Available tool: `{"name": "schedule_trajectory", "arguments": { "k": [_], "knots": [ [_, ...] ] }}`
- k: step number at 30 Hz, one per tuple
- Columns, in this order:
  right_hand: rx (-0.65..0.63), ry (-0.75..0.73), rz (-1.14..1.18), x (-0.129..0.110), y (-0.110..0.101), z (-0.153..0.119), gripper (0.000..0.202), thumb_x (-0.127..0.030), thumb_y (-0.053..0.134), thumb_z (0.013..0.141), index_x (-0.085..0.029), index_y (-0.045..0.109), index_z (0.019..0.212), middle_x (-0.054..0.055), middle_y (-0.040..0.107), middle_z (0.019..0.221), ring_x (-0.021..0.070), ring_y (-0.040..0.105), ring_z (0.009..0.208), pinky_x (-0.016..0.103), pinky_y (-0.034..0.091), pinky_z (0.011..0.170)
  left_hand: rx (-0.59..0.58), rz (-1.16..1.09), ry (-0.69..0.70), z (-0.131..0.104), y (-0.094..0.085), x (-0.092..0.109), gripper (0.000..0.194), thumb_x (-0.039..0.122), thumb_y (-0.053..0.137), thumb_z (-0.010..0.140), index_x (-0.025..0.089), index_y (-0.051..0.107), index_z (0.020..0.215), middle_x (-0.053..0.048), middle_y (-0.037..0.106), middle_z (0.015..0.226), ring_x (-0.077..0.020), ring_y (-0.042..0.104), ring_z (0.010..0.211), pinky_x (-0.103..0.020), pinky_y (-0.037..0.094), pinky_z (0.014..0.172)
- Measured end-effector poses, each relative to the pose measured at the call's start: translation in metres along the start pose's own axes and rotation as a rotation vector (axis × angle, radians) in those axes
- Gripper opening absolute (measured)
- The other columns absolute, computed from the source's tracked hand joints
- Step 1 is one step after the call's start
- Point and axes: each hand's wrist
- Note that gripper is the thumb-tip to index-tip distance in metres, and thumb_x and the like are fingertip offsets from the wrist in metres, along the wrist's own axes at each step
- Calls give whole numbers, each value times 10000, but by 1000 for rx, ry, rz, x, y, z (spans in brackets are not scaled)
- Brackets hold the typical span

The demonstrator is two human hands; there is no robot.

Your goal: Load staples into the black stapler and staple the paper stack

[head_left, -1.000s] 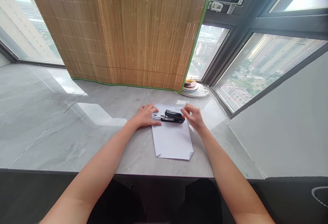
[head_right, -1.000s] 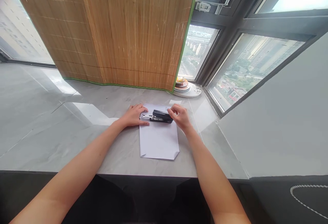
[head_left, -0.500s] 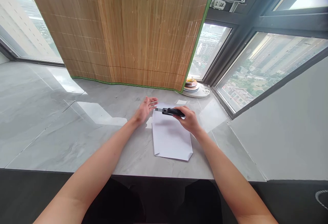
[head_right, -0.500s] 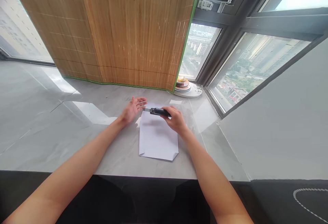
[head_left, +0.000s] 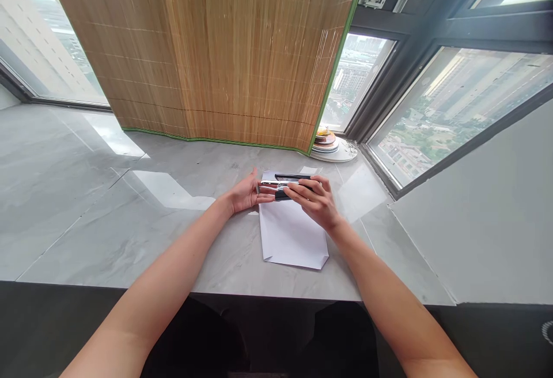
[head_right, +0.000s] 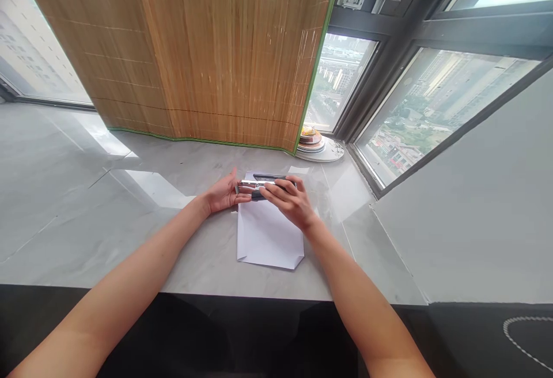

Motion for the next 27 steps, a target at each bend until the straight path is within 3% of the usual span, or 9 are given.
{"name": "schedule_trajectory", "arguments": {
  "k": [3, 5, 7, 11, 15, 19, 22, 27],
  "knots": [
    [142, 66, 50, -1, 2, 3, 311, -202, 617, 1055, -403, 775, 1233, -4, 807, 1169, 259, 687, 1079, 493, 469, 1040, 130, -28, 3, -1, 1, 1, 561, 663, 542, 1023, 152, 762, 946, -140, 739, 888, -170, 692, 677, -267, 602, 591],
    [265, 176, 122, -2, 1, 5, 224, -255, 664, 1031, -348, 781, 1198, 40, 800, 1119, 268, 682, 1015, 476, 505, 966, 193, -71, 78, -3, 2, 3, 474, 593, 582, 1026, 170, 702, 849, -66, 631, 757, -109, 550, 553, -227, 505, 482],
    [310, 284, 237, -2, -2, 7, 185, -318, 740, 977, -292, 779, 1156, 66, 780, 1055, 264, 674, 944, 439, 536, 868, 231, -126, 179, -4, 2, 7, 395, 503, 585, 1028, 184, 636, 800, -18, 516, 706, -91, 441, 516, -219, 434, 447],
    [158, 410, 469, 2, -4, 7, 245, -380, 818, 872, -239, 776, 1068, 48, 746, 946, 229, 666, 828, 371, 524, 744, 320, -218, 335, -4, 3, 12, 179, 243, 499, 981, 188, 619, 860, -39, 519, 769, -124, 495, 614, -257, 487, 559],
    [-12, 434, 559, 10, 6, 2, 268, -381, 835, 806, -225, 780, 1017, 33, 757, 914, 221, 681, 819, 356, 515, 751, 340, -149, 433, -2, 5, 12, 171, 104, 490, 948, 161, 651, 943, -68, 609, 877, -121, 570, 716, -267, 534, 684],
    [-119, 402, 531, 16, 12, -1, 260, -384, 844, 789, -236, 785, 995, 31, 770, 916, 221, 685, 816, 363, 536, 769, 319, -32, 503, 0, 9, 7, 125, 184, 592, 1021, 143, 677, 1104, -92, 709, 1021, -122, 677, 820, -297, 592, 851],
    [-168, 324, 446, 15, 8, 2, 269, -403, 801, 876, -244, 780, 1093, 58, 785, 1005, 251, 694, 913, 409, 559, 852, 259, 72, 534, 0, 12, 3, 295, 344, 730, 993, 151, 660, 1205, -128, 764, 1121, -170, 751, 886, -374, 615, 931],
    [3, 172, 280, 4, -2, 10, 378, -415, 671, 1026, -307, 684, 1389, 84, 716, 1357, 307, 629, 1223, 531, 500, 1090, 148, 220, 584, -3, 17, -1, 572, 534, 838, 891, 160, 628, 1268, -174, 798, 1158, -265, 793, 1002, -429, 621, 931]
  ]
}}
Point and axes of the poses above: each hand's wrist, its own z-axis towards the middle knuckle, its own y-axis out of the palm, x = y × z
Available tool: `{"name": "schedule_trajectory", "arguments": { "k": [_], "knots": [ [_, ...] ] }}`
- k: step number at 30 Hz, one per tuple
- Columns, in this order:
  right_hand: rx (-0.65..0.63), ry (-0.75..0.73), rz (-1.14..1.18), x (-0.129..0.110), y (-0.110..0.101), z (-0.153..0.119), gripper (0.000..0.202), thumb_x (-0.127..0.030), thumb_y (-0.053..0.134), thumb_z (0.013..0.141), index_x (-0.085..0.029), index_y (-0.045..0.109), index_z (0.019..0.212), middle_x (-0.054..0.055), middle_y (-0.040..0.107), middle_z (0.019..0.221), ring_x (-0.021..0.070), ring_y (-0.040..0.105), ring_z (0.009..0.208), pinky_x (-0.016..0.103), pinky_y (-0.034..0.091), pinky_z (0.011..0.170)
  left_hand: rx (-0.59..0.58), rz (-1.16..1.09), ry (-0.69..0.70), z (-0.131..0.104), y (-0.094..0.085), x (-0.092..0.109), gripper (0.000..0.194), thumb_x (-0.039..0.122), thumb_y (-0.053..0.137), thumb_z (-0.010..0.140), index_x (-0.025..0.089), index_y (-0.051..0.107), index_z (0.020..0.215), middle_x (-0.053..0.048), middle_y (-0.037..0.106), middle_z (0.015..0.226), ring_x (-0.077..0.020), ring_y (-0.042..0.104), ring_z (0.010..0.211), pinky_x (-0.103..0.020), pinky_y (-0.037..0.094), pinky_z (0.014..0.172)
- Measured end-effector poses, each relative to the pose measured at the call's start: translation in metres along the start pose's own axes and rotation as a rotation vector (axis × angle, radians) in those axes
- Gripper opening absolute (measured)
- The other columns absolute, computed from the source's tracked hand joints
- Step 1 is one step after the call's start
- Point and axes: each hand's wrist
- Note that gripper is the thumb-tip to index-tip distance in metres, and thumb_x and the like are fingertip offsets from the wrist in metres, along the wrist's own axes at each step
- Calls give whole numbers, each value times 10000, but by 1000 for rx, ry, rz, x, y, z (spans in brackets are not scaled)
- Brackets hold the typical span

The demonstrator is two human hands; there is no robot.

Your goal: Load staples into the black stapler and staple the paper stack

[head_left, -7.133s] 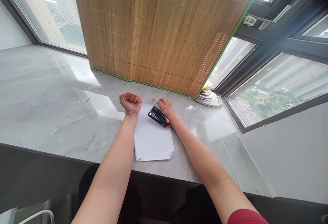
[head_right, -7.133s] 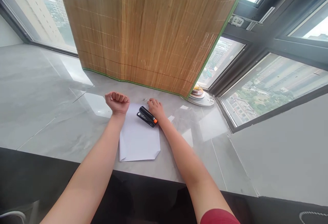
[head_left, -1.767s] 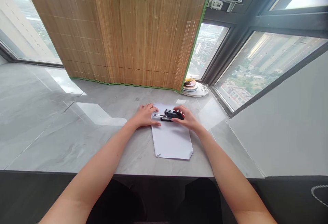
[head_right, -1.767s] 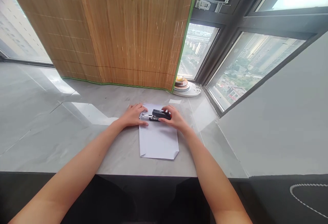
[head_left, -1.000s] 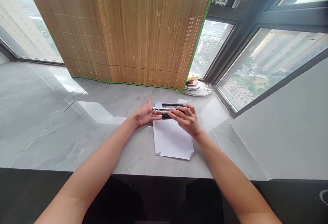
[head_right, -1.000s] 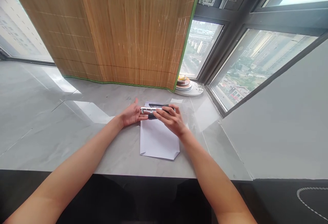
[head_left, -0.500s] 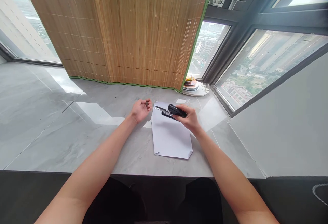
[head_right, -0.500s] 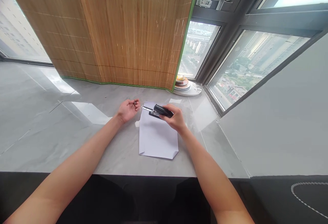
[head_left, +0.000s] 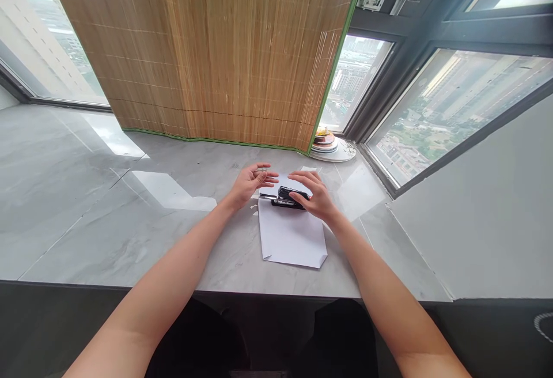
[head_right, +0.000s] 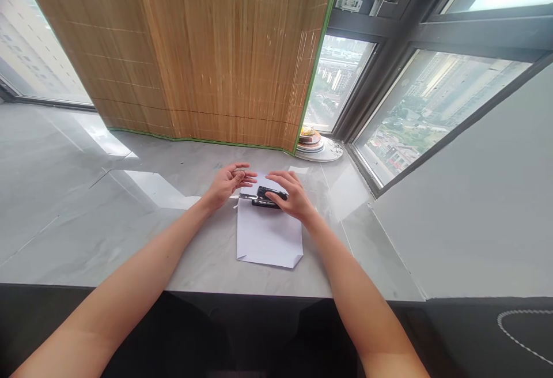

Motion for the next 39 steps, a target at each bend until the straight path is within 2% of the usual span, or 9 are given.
{"name": "schedule_trajectory", "arguments": {
  "k": [4, 8, 13, 24, 28, 32, 34, 36, 39],
  "knots": [
    [-29, -96, -65, -9, 1, 2, 438, -382, 636, 1054, -360, 622, 1490, 56, 635, 1519, 316, 576, 1345, 554, 466, 1161, -103, 84, 63, -6, 6, 4, 607, 533, 862, 864, 182, 610, 1290, -150, 814, 1103, -289, 787, 1044, -449, 614, 946],
    [-20, -116, -45, -13, 8, 2, 413, -308, 545, 1093, -365, 619, 1495, 46, 718, 1404, 291, 608, 1302, 520, 510, 1118, -220, 135, 43, -12, 14, 7, 610, 555, 834, 885, 225, 544, 1308, -89, 816, 979, -253, 785, 971, -398, 598, 911],
    [49, -88, -17, -19, 13, 2, 307, -314, 603, 1069, -366, 719, 1349, 47, 767, 1240, 275, 669, 1116, 495, 551, 1018, -279, 187, 56, -17, 23, 8, 633, 532, 800, 923, 266, 451, 1379, -78, 806, 1023, -223, 765, 972, -341, 557, 886],
    [168, -5, 102, -37, 12, 4, 143, -344, 694, 1010, -320, 787, 905, 76, 730, 1064, 285, 645, 1032, 492, 574, 889, -333, 140, 21, -20, 33, 9, 538, 514, 841, 886, 267, 556, 1270, -79, 800, 1011, -234, 762, 953, -362, 557, 861],
    [248, 33, 176, -32, 5, 5, 127, -329, 658, 1028, -286, 738, 940, 78, 714, 1096, 275, 663, 1065, 491, 548, 973, -191, 208, 109, -17, 31, 9, 602, 522, 913, 794, 258, 569, 1213, -73, 802, 1002, -208, 745, 856, -313, 546, 766],
    [409, 195, 9, 19, -19, 1, 136, -334, 598, 1023, -250, 685, 960, 100, 742, 1125, 283, 658, 1099, 443, 551, 899, 300, 402, 263, -10, 15, 11, 316, 552, 637, 1017, 239, 596, 1030, 15, 661, 645, -159, 640, 625, -269, 465, 633],
    [424, 371, -140, 54, -34, -8, 146, -328, 576, 990, -235, 670, 928, 90, 758, 988, 275, 667, 1001, 403, 544, 820, 548, 632, 265, -5, -2, 10, 243, 447, 541, 1072, 237, 617, 977, 11, 632, 643, -171, 633, 637, -288, 480, 671],
    [367, 567, -258, 85, -47, -20, 117, -281, 578, 934, -221, 660, 877, 74, 751, 895, 257, 670, 866, 393, 525, 813, 652, 954, 206, 0, -23, 8, 185, 318, 515, 1060, 226, 664, 1001, -59, 730, 860, -224, 705, 863, -339, 530, 833],
    [251, 807, -403, 110, -58, -37, 88, -227, 606, 877, -212, 685, 840, 79, 751, 863, 254, 661, 802, 388, 502, 836, 585, 1339, 26, 5, -49, -1, 321, 249, 502, 1024, 192, 695, 1275, -164, 675, 1408, -327, 602, 1337, -448, 457, 1140]
  ]
}}
Point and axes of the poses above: each hand's wrist, its own z-axis towards the middle knuckle, its own y-axis out of the palm, x = y × z
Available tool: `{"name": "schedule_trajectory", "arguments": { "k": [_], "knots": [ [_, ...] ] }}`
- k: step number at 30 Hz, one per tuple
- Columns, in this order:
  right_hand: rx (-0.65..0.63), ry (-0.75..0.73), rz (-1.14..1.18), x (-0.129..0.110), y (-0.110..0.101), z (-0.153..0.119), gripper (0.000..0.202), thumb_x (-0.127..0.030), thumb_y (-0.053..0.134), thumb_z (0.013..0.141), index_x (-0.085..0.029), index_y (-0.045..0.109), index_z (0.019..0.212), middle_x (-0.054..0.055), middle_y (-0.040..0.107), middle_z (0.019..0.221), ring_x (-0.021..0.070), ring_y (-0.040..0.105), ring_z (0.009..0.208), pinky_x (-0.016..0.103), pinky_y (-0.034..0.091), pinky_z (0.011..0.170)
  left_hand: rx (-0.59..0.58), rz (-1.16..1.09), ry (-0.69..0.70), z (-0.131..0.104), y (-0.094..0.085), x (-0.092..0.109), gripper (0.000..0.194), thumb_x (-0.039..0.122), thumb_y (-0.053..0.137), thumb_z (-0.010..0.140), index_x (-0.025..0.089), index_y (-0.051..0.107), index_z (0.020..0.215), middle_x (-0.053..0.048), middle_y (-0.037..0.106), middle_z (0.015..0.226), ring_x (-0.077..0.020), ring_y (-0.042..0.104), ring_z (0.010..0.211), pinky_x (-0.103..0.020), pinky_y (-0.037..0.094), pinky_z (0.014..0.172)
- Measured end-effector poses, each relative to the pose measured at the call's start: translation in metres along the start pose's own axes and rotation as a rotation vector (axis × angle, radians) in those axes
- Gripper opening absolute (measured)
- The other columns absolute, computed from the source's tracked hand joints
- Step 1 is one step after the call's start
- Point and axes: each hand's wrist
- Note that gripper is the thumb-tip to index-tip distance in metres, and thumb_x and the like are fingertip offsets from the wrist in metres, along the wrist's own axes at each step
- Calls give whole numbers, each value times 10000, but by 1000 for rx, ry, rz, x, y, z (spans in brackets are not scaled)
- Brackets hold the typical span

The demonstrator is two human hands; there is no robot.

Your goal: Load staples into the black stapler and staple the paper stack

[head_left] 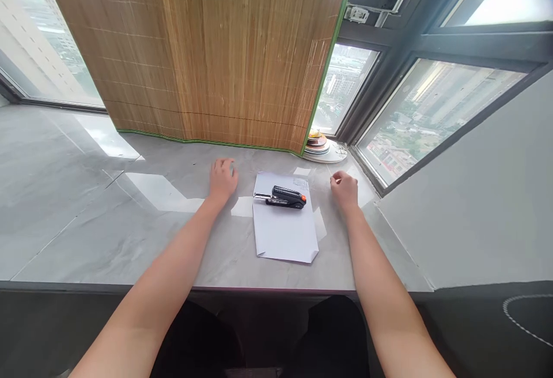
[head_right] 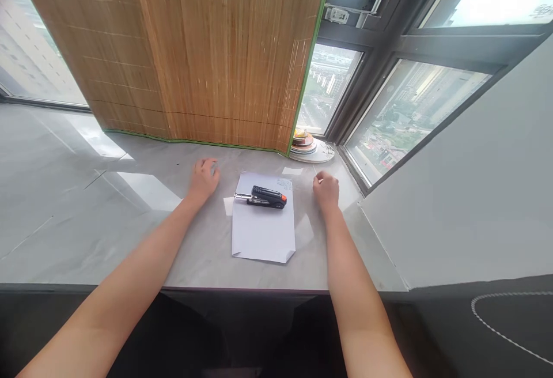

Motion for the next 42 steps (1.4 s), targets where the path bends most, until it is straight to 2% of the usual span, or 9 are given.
{"name": "schedule_trajectory", "arguments": {
  "k": [5, 8, 13, 19, 23, 27, 33, 38, 42],
  "knots": [
    [-55, 72, -163, 13, 5, -1, 151, -204, 611, 863, -196, 761, 874, 122, 753, 946, 301, 654, 957, 396, 490, 900, -295, 261, -18, 1, 9, -13, 577, 337, 462, 1040, 127, 536, 1572, -164, 403, 1718, -428, 283, 1609, -584, 248, 1295],
    [-80, -21, -136, 15, 13, 0, 217, -229, 581, 881, -183, 790, 917, 139, 738, 1086, 316, 617, 1094, 418, 474, 1001, -263, 259, 16, 1, 8, -12, 496, 290, 472, 1022, 145, 647, 1463, -167, 560, 1604, -409, 433, 1523, -554, 339, 1239],
    [-78, -56, -50, 20, 22, 2, 314, -235, 566, 857, -181, 794, 1066, 130, 716, 1138, 316, 583, 1133, 443, 472, 1034, -188, 213, 4, 3, 3, -10, 240, 213, 561, 962, 219, 797, 1001, -140, 798, 1109, -354, 695, 1126, -463, 487, 1010],
    [54, -86, 95, 1, 19, -3, 353, -240, 582, 826, -162, 758, 1122, 113, 697, 1029, 255, 622, 847, 457, 529, 913, -120, 16, 12, 1, 9, -8, 391, 90, 634, 876, 207, 764, 1226, -117, 788, 1069, -301, 720, 996, -391, 525, 902],
    [37, -290, 295, -33, 15, -20, 204, -277, 588, 894, -206, 760, 978, 58, 679, 920, 198, 586, 714, 396, 539, 786, -111, -69, 7, 1, 12, -8, 291, 105, 656, 877, 201, 828, 1090, -145, 783, 1077, -311, 717, 989, -408, 538, 910],
    [-90, -500, 492, -68, 12, -44, 288, -402, 617, 1002, -253, 734, 1219, 68, 667, 1064, 199, 617, 807, 367, 545, 761, -64, -307, 71, 0, 11, -4, 182, 178, 663, 909, 228, 838, 927, -101, 804, 992, -271, 721, 915, -388, 548, 885],
    [-587, -829, 556, -92, 13, -63, 499, -546, 680, 1002, -291, 644, 1430, 105, 673, 1254, 283, 666, 1113, 444, 560, 984, -234, -806, 121, -9, 15, 12, 266, 438, 750, 892, 197, 832, 971, -60, 790, 868, -184, 697, 674, -332, 558, 696],
    [-547, -800, 489, -93, 19, -65, 376, -380, 619, 1049, -282, 652, 1411, 102, 725, 1191, 289, 680, 1097, 486, 551, 988, -365, -978, 132, -11, 18, 18, 397, 550, 825, 832, 178, 863, 968, -58, 727, 743, -126, 561, 544, -283, 445, 493],
    [-543, -813, 482, -93, 20, -65, 382, -325, 635, 1032, -271, 652, 1411, 98, 729, 1164, 283, 675, 1074, 479, 551, 969, -407, -1021, 155, -12, 13, 21, 392, 551, 851, 819, 195, 868, 981, -49, 736, 798, -103, 545, 549, -291, 492, 540]
  ]
}}
Point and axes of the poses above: each hand's wrist, its own z-axis towards the middle knuckle, its own y-axis out of the palm, x = y × z
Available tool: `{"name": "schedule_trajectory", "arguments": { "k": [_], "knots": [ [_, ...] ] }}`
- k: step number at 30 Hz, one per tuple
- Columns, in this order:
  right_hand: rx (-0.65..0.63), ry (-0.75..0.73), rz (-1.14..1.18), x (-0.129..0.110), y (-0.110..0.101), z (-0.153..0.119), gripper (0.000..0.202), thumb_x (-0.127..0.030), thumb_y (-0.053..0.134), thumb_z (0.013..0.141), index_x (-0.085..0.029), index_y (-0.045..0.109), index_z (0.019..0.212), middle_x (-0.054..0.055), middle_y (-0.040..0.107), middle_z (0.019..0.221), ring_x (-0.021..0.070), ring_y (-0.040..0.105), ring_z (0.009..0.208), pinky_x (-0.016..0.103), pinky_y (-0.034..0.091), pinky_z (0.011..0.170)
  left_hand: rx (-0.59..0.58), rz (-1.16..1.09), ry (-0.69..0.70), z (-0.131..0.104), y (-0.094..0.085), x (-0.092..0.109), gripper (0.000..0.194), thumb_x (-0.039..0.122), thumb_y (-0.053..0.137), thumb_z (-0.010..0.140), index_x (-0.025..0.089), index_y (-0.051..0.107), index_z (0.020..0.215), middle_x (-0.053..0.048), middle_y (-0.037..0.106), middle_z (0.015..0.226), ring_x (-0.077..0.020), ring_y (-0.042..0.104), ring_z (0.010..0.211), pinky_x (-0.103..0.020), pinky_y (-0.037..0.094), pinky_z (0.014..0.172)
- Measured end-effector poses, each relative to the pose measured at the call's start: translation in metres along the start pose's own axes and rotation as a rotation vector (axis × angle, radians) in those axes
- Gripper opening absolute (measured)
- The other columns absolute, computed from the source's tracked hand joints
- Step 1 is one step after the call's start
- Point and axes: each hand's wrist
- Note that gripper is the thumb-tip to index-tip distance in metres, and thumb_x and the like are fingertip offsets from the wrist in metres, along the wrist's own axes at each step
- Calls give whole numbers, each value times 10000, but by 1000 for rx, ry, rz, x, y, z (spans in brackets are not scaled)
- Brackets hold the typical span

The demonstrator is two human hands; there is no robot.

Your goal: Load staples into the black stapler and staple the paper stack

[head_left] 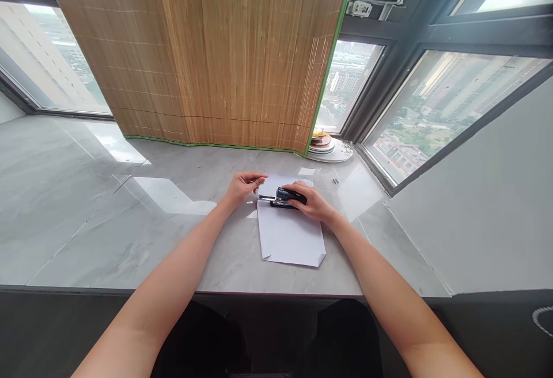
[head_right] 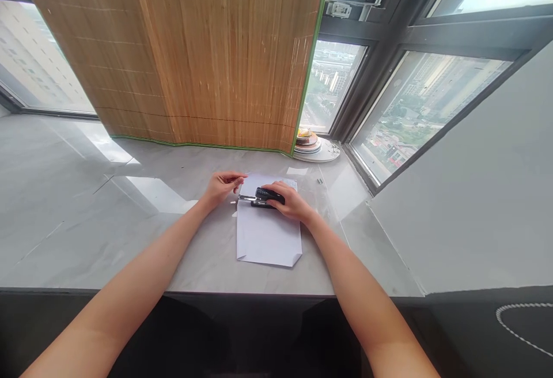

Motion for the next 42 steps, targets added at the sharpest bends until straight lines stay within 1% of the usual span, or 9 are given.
{"name": "schedule_trajectory", "arguments": {
  "k": [3, 6, 8, 13, 17, 23, 26, 34, 42],
  "knots": [
    [11, -9, 3, 0, 0, 0, 383, -315, 648, 1022, -274, 658, 1403, 95, 729, 1165, 283, 677, 1072, 481, 554, 966, -76, 12, 4, -3, 2, 7, 387, 533, 883, 789, 206, 868, 994, -87, 785, 960, -166, 683, 765, -323, 580, 686],
    [18, -13, 4, 1, 0, 0, 385, -310, 655, 1015, -282, 662, 1399, 93, 730, 1169, 287, 682, 1075, 489, 559, 962, -120, 54, -26, -6, 3, 12, 451, 526, 918, 736, 201, 862, 1042, -115, 809, 1044, -244, 740, 978, -369, 611, 816],
    [17, -8, 2, 2, 0, 0, 385, -311, 654, 1014, -283, 663, 1398, 93, 731, 1162, 288, 684, 1070, 491, 560, 959, -135, 97, -60, -6, 3, 13, 474, 528, 925, 718, 191, 861, 1046, -118, 822, 1027, -262, 755, 980, -394, 610, 860],
    [15, 9, 22, 0, -1, 0, 371, -322, 660, 1012, -279, 675, 1381, 87, 733, 1153, 283, 686, 1066, 484, 550, 968, -233, 204, -58, -6, -2, 16, 354, 511, 903, 758, 217, 870, 951, -98, 831, 983, -274, 756, 1002, -414, 554, 979],
    [18, 17, 39, -1, -1, -1, 363, -341, 664, 1013, -274, 686, 1369, 88, 734, 1153, 277, 688, 1058, 474, 551, 966, -303, 237, -47, -7, -2, 17, 313, 494, 907, 760, 240, 865, 940, -97, 821, 1124, -285, 734, 1110, -423, 502, 1047],
    [99, -1, 40, 2, 2, -2, 344, -392, 677, 1012, -266, 711, 1330, 90, 745, 1122, 270, 692, 1028, 460, 569, 937, -402, 218, -83, -7, 2, 10, 281, 447, 927, 726, 228, 865, 890, -114, 817, 1159, -280, 742, 1104, -416, 512, 1051],
    [138, -13, 41, 2, 4, -1, 345, -405, 681, 1011, -268, 712, 1326, 90, 741, 1110, 268, 690, 1012, 454, 575, 917, -381, 203, -99, -7, 5, 11, 294, 443, 929, 709, 212, 857, 876, -123, 824, 1117, -287, 750, 1079, -428, 525, 1044],
    [104, -32, 29, 1, 6, 1, 358, -411, 685, 1011, -285, 713, 1345, 87, 744, 1107, 276, 695, 1011, 474, 578, 926, -292, 254, -93, -7, 9, 17, 302, 498, 908, 721, 240, 848, 866, -83, 835, 1023, -285, 754, 1037, -427, 538, 1013],
    [117, -32, 32, 1, 5, 0, 348, -409, 688, 1010, -274, 720, 1329, 88, 747, 1094, 270, 691, 992, 455, 570, 905, -321, 275, -113, -7, 9, 14, 279, 489, 902, 721, 242, 844, 838, -75, 834, 1029, -272, 749, 1020, -391, 533, 941]
  ]
}}
Point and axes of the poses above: each hand's wrist, its own z-axis towards the middle knuckle, its own y-axis out of the palm, x = y × z
